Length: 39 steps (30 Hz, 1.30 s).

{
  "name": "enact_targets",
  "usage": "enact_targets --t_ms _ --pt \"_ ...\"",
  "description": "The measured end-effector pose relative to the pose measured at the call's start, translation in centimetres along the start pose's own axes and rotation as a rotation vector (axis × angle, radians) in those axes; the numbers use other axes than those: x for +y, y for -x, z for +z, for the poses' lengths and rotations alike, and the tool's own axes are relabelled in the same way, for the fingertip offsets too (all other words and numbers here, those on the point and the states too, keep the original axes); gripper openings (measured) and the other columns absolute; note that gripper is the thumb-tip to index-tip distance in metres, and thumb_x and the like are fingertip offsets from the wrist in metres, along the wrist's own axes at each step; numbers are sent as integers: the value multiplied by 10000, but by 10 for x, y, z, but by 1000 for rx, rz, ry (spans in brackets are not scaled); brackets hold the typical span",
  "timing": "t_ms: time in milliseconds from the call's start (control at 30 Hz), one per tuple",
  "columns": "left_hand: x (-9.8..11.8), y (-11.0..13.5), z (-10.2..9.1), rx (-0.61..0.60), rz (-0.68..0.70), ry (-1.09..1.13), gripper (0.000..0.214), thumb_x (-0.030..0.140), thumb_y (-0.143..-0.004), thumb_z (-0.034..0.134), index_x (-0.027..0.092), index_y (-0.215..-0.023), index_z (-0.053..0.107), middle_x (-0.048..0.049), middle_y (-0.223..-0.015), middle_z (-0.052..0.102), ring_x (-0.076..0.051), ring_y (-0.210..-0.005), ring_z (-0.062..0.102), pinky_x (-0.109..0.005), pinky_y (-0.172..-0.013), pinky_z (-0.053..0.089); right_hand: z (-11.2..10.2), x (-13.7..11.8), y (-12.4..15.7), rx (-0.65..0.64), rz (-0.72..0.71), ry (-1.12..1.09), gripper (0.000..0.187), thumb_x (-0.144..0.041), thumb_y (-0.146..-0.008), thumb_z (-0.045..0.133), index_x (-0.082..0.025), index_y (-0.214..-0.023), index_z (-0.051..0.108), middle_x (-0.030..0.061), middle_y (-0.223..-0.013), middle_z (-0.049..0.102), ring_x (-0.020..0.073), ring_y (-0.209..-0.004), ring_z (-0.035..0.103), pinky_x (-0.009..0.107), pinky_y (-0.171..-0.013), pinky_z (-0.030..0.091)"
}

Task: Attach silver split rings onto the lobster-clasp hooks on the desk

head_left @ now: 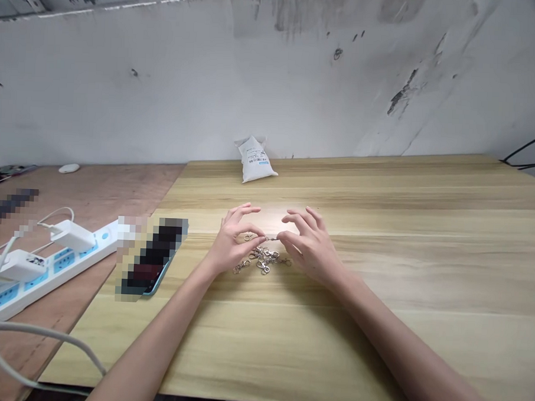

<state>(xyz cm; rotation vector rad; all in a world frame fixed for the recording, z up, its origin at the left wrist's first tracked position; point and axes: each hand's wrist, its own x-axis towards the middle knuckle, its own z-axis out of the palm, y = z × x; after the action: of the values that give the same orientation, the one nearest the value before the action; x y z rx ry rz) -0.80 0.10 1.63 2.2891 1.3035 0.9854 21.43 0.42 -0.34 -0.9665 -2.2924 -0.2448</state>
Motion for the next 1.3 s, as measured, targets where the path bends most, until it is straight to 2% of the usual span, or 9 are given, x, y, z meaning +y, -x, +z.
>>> enact_targets --t_ms 300,467,567,667,733,833,967,1100,1300 --pt "-2 0 4 17 -89 93 94 312 -860 664 241 -821 711 -43 -1347 558 -264 -1369 389 -522 -1148 305 2 -12 -1 -25 -25 104 182 -118 -875 546 -215 -865 700 102 -1105 631 253 -1190 510 478 -1102 293" --pt "-13 -3 -7 8 -106 73 93 319 -837 684 237 -818 722 -48 -1301 590 -264 -1331 428 -512 -1135 327 -8 7 -2 -102 80 10 170 -209 -915 543 -208 -961 707 111 -1137 632 248 -1070 555 439 -990 375" --pt "-17 -4 -12 -18 -117 56 101 323 -831 685 235 -808 728 -54 -1266 612 -273 -1320 437 -530 -1127 332 -23 28 -2 -278 191 -80 180 -235 -916 536 -195 -988 696 92 -1013 663 233 -947 590 380 -842 410" --pt "-17 -4 -12 -54 -140 95 126 339 -833 680 228 -792 723 -61 -1246 622 -266 -1283 480 -523 -1112 358 -38 43 -1 -482 348 -216 209 -281 -914 502 -196 -843 679 45 -849 657 169 -737 568 287 -658 378" --pt "-16 -3 -11 -114 -148 118 151 362 -839 671 230 -789 723 -62 -1249 620 -259 -1258 506 -504 -1095 387 -47 48 1 -586 443 -276 268 -341 -899 500 -191 -716 625 15 -693 597 137 -611 492 264 -561 309" --pt "-20 -3 -12 -125 -164 92 181 382 -866 630 231 -835 726 -68 -1255 613 -260 -1243 521 -488 -1067 421 -57 54 5 -716 523 -392 297 -409 -851 540 -188 -655 569 -10 -611 527 114 -547 415 257 -513 256" --pt "-33 -2 -17 -43 -163 -86 179 352 -877 611 222 -934 720 -83 -1205 619 -264 -1209 530 -509 -1067 389 -64 58 10 -874 599 -547 278 -473 -764 651 -196 -770 624 -3 -685 590 124 -590 481 243 -505 290" --pt "-41 0 -14 -86 -111 -235 193 362 -872 629 241 -995 714 -81 -1208 614 -273 -1202 521 -517 -1043 365 -63 53 10 -922 601 -544 227 -414 -717 696 -200 -760 634 11 -714 619 133 -599 514 244 -489 294" --pt "-36 0 -5 -143 -93 -302 164 351 -896 602 250 -938 725 -69 -1173 633 -266 -1167 534 -483 -996 375 -57 45 7 -923 600 -549 134 -320 -741 621 -190 -707 630 18 -691 645 134 -594 527 246 -500 331"
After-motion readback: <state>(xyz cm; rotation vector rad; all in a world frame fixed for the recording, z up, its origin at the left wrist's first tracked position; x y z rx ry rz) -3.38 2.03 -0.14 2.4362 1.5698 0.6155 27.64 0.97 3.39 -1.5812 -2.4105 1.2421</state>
